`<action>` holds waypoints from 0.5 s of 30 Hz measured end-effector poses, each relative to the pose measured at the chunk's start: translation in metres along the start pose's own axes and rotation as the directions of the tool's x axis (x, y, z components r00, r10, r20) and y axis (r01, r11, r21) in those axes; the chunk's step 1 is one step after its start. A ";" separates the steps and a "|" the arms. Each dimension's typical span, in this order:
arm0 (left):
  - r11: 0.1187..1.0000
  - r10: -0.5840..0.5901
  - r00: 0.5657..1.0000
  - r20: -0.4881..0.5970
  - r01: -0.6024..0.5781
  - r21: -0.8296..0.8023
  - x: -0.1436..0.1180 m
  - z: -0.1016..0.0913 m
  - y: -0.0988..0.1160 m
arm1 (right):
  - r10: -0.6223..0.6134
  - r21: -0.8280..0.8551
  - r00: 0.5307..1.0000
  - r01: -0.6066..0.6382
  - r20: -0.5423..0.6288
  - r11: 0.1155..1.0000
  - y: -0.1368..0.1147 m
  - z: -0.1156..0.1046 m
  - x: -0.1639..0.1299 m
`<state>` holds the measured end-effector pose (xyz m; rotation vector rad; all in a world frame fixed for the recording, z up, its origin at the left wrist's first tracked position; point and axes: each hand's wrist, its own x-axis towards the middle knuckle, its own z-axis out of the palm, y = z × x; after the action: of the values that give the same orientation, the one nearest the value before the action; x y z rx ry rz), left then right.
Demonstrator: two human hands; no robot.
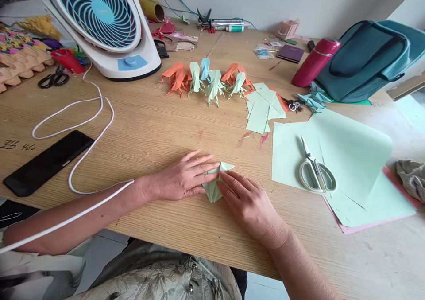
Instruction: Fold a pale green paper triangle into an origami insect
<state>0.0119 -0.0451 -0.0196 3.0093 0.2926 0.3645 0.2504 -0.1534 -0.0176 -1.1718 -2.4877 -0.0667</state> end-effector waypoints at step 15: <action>0.995 0.056 0.993 -0.100 -0.064 -0.075 0.002 -0.003 0.002 | -0.036 0.012 0.997 0.035 0.061 0.999 0.002 -0.004 0.000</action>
<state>0.0129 -0.0467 -0.0158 2.9336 0.1906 0.5179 0.2533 -0.1529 -0.0140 -1.1414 -2.5593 -0.0278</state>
